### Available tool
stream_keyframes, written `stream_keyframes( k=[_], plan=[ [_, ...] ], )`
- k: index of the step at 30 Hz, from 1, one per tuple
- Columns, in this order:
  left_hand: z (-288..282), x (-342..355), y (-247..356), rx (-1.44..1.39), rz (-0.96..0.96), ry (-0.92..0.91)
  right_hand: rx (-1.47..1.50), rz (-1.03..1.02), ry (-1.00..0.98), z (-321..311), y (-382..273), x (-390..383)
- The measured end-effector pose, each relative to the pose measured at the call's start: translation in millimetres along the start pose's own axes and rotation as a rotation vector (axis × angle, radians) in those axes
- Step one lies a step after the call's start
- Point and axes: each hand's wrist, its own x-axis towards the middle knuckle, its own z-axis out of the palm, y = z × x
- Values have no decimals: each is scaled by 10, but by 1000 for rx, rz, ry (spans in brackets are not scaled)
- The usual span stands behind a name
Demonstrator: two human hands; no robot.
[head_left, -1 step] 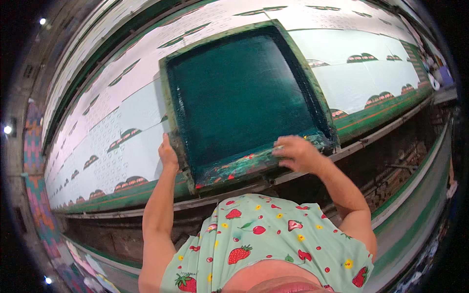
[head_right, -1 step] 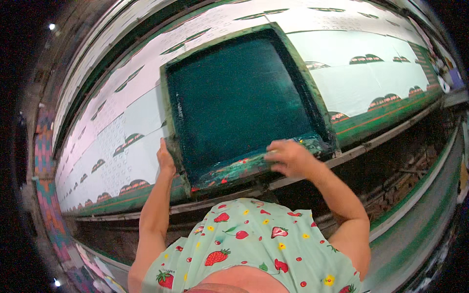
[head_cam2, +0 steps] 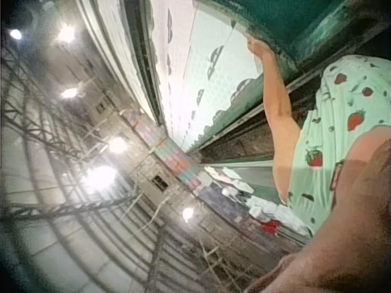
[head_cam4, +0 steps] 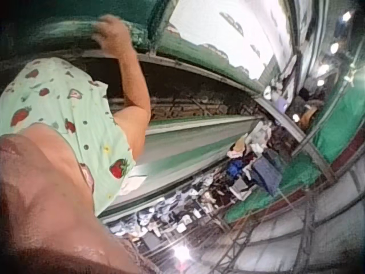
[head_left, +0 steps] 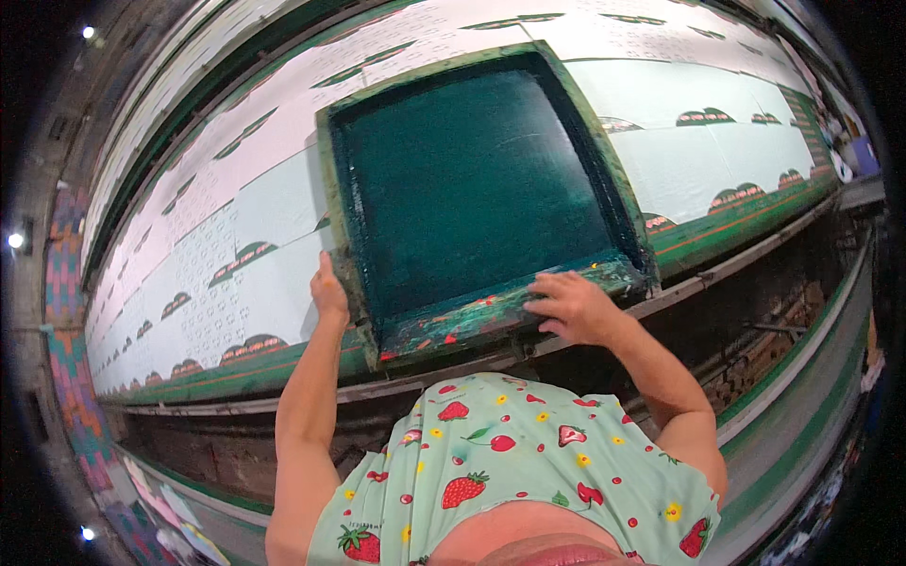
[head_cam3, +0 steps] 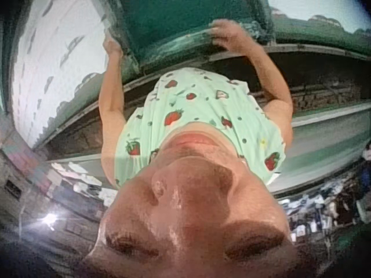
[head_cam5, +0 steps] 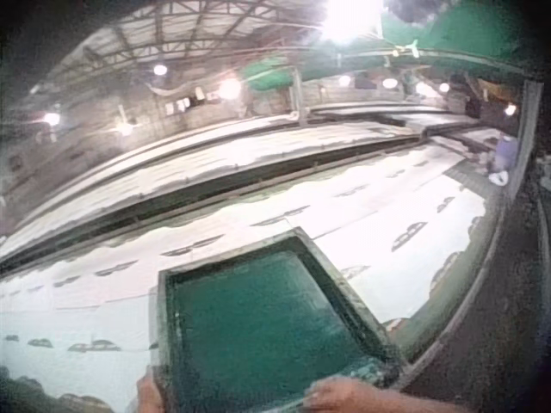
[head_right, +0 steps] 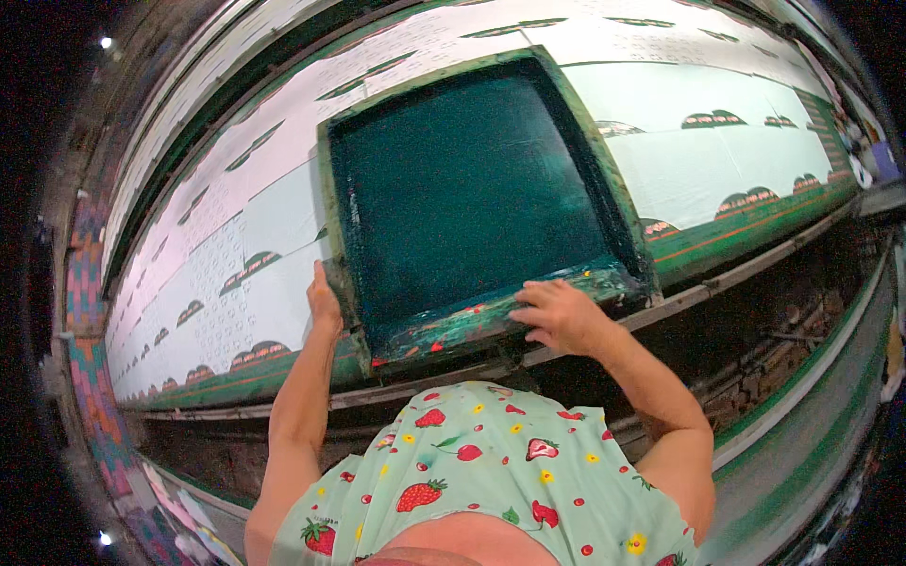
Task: The person repeatedly applies green ink to a screen-printing frame using a squeegee, spreading the ink evenly across the mesh. The person moves the frame along a long table and continues the same ink application process throughout the clip.
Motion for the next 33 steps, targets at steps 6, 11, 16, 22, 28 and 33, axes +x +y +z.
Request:
stream_keyframes(
  k=[6,11,16,22,28,33],
  plan=[
    [487,-329,643,363,-34,118,-215,41,59,168,-124,125],
    [478,-246,613,445,55,145,-297,79,-94,283,-278,636],
    [493,-365,680,405,47,126,-253,251,-258,119,-269,901],
    [496,-405,753,403,88,114,-290,307,-224,281,-609,646],
    [512,-262,610,441,91,113,-383,144,42,585,-561,480],
    [535,-337,695,429,88,73,-452,72,151,666,-265,642]
  ],
)
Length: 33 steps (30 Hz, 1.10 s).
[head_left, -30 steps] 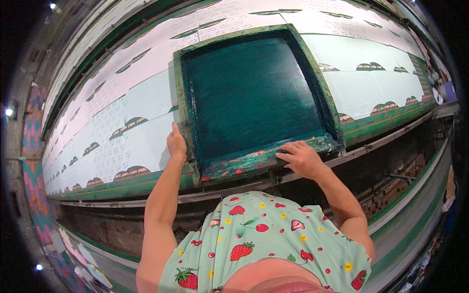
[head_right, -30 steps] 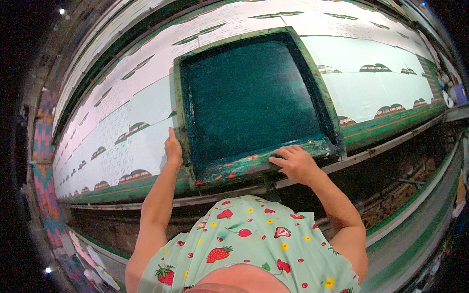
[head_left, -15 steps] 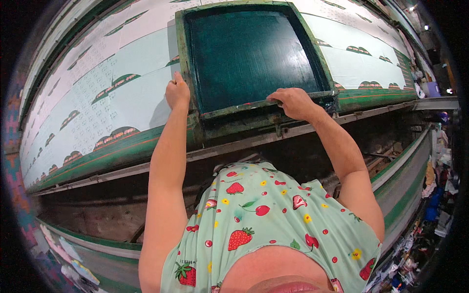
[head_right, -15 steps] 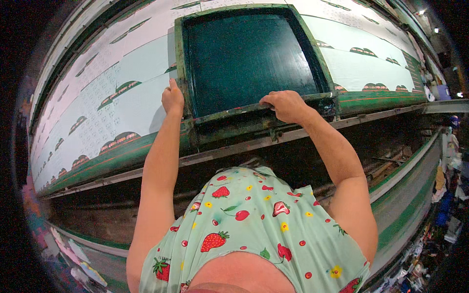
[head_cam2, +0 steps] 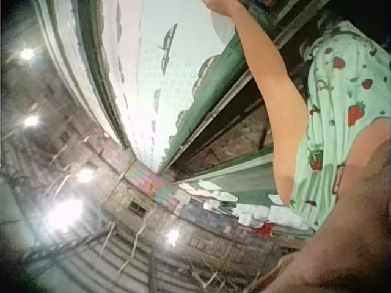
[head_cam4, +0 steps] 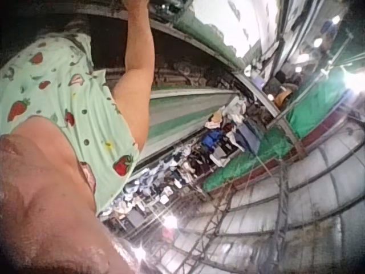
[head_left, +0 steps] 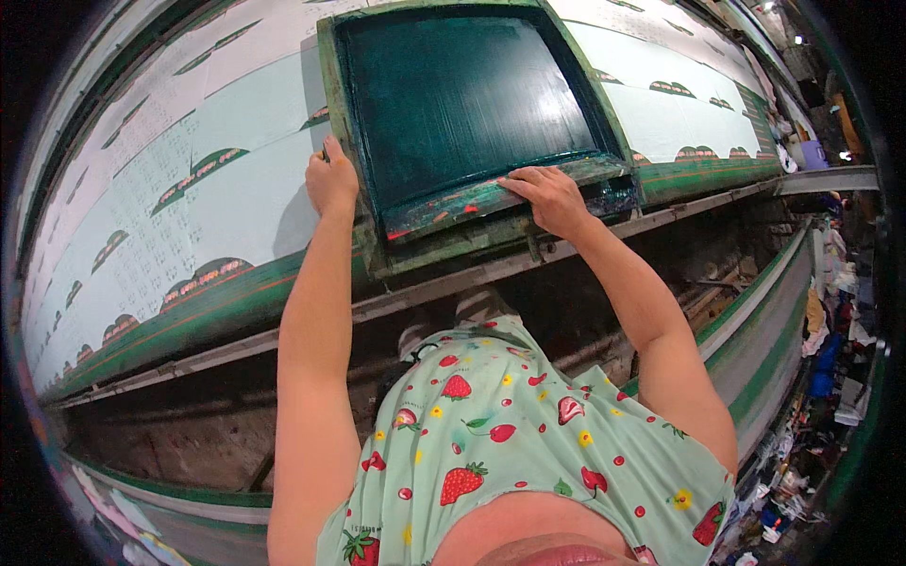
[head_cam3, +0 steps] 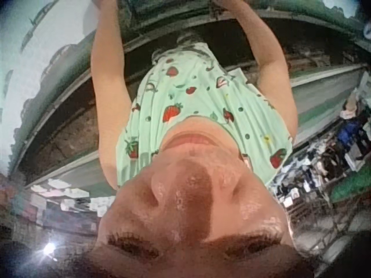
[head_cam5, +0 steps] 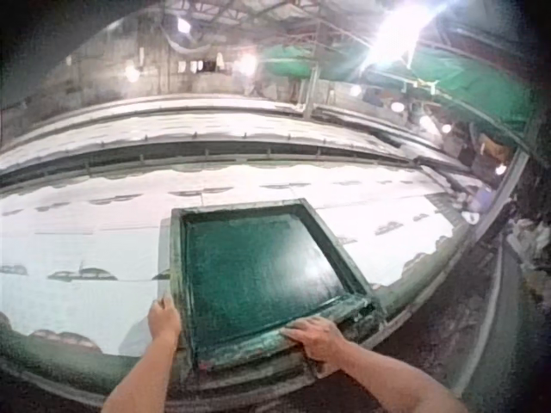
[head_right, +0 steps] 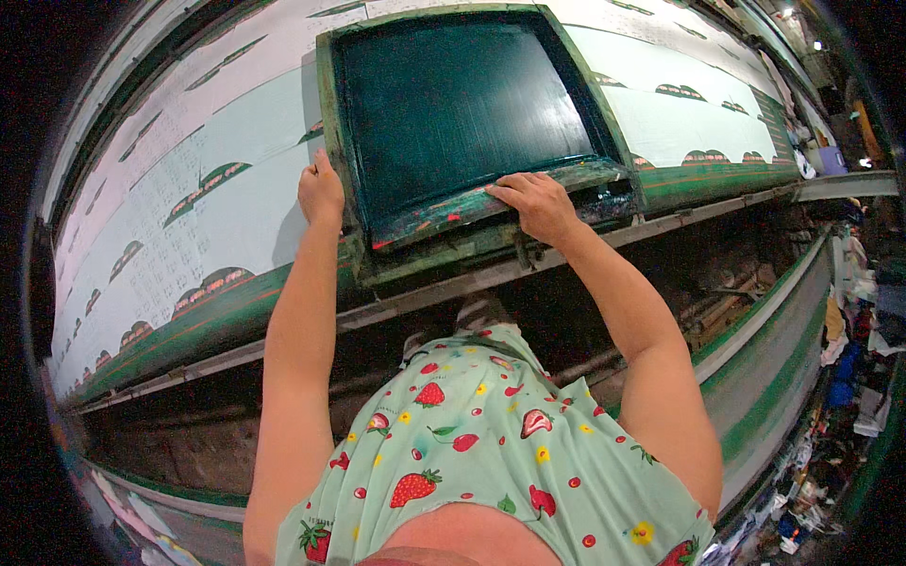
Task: The person repeatedly applies green ink to a screen-printing frame using a squeegee, spreading the ink evenly across the mesh. The person moves the frame along a long table and continues the same ink application process throughout the clip.
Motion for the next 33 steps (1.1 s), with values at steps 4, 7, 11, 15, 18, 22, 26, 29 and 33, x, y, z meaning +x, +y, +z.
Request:
stream_keyframes(
  k=[4,7,11,15,18,22,26,29,33],
  plan=[
    [11,38,-43,-75,5,19,-30,-13,36,153,305,468],
    [-28,-34,-14,-137,8,37,-37,-17,68,297,615,889],
    [45,-21,-49,-97,27,125,-46,-42,137,514,1052,1490],
    [47,-15,-98,-91,11,112,-19,-16,110,755,1511,2101],
    [0,-40,-28,-80,-54,83,-51,-25,147,928,1874,2552],
    [17,-82,-25,-74,-47,169,-78,-3,108,1052,2225,3122],
    [5,-93,65,-64,-61,192,-87,18,85,1149,2521,3485],
    [6,-105,113,-64,-94,205,-95,37,29,1105,2591,3663],
    [13,-88,50,-45,-88,223,-43,77,-27,919,2568,3802]
  ],
)
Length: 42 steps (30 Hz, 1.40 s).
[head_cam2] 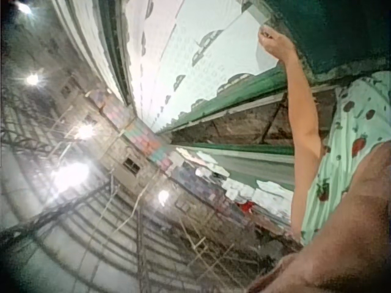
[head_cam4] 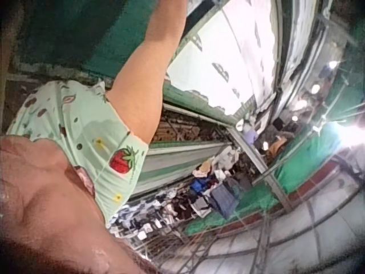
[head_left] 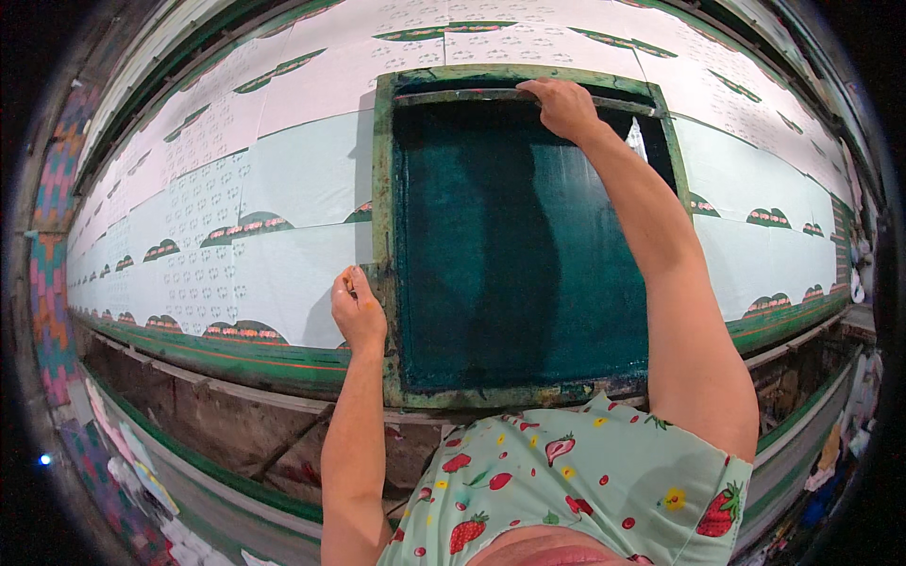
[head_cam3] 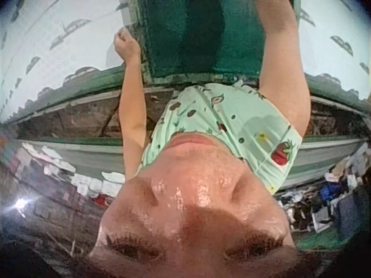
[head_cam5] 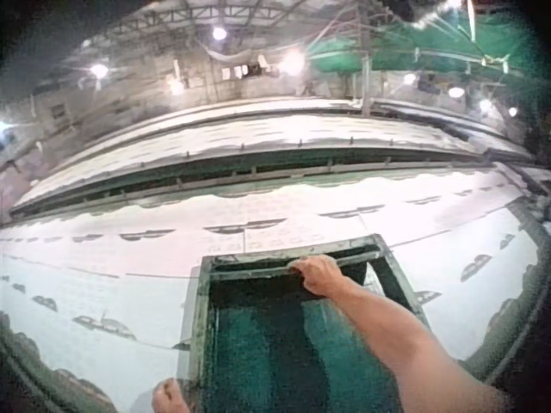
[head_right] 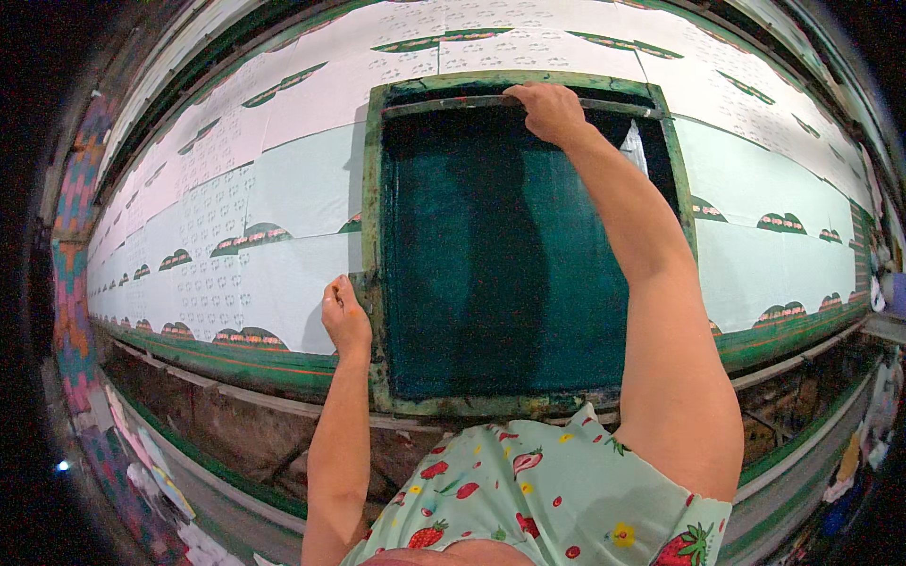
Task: The person repeatedly applies green ink to a screen-printing frame using a squeegee, spreading the ink evenly across the mesh. The person moves the frame along a long table and continues the same ink application process throughout the clip.
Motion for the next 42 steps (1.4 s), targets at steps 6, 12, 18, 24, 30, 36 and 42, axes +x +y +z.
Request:
stream_keyframes(
  k=[6,12,18,24,30,36,42],
  plan=[
    [14,-3,-18,17,33,12,-38,-13,89,99,140,30],
    [-2,-49,4,-2,49,26,-26,-60,164,334,215,-64],
    [13,-26,-53,114,80,30,-50,-79,-31,127,396,178],
    [16,58,-104,235,131,17,6,11,-319,-200,207,67],
    [65,99,-159,189,211,37,80,-58,-295,-435,-212,-909],
    [10,128,-160,161,215,-29,70,-51,-349,-761,-951,-2041],
    [50,175,-242,128,253,-12,92,-31,-389,-990,-1546,-3037]
  ],
)
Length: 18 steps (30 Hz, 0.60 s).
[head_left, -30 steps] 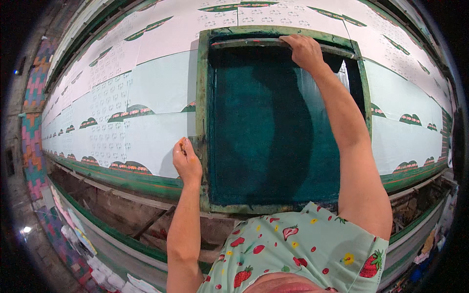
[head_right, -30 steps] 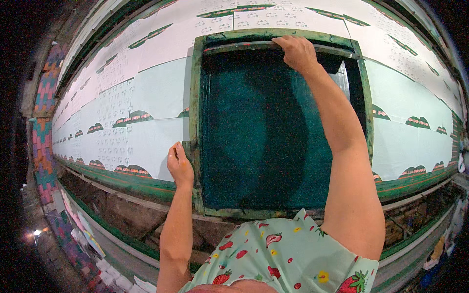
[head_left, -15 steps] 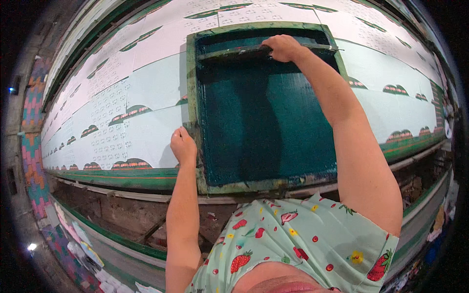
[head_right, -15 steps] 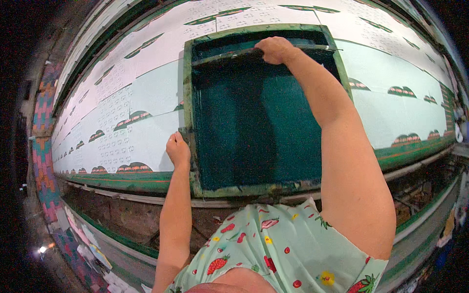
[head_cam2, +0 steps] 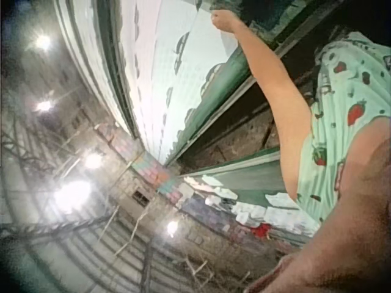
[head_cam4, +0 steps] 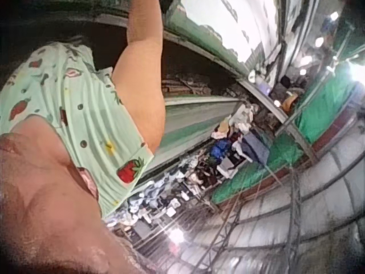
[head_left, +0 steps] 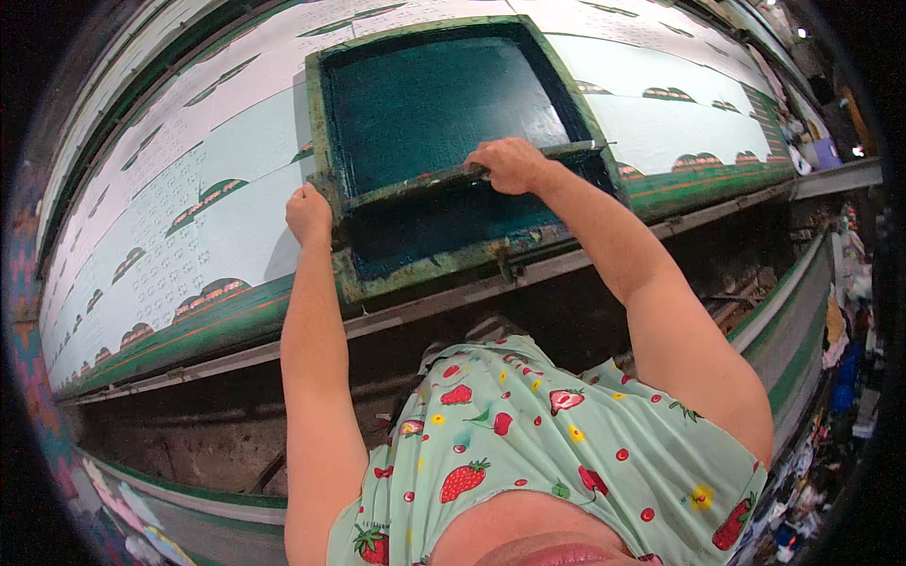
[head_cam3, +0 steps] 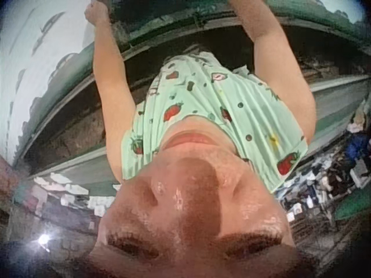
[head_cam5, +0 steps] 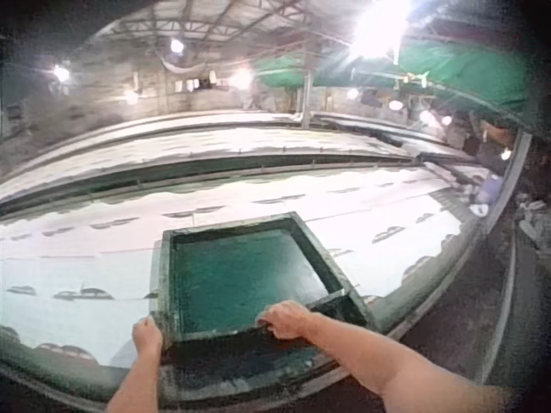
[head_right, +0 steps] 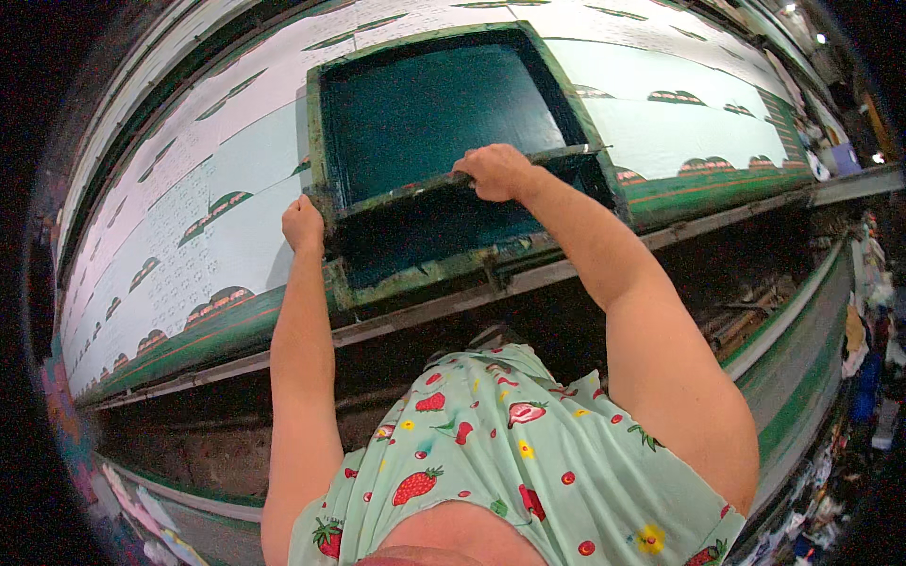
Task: The person repeatedly applies green ink to a screen-printing frame using a squeegee, spreading the ink evenly across the mesh. The person moves the frame along a long table and continues the same ink application process throughout the clip.
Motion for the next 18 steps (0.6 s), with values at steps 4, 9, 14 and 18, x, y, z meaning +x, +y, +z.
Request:
stream_keyframes(
  k=[4,9,14,18],
  plan=[
    [-51,8,8,47,-10,-75,-6,-5,12,105,-379,-509],
    [-25,-14,62,57,25,-94,-17,-30,109,269,-544,-936],
    [27,-13,45,117,77,-71,-51,-92,209,442,-633,-1132],
    [26,76,-62,218,75,-1,45,-139,219,458,-575,-1144]
  ],
)
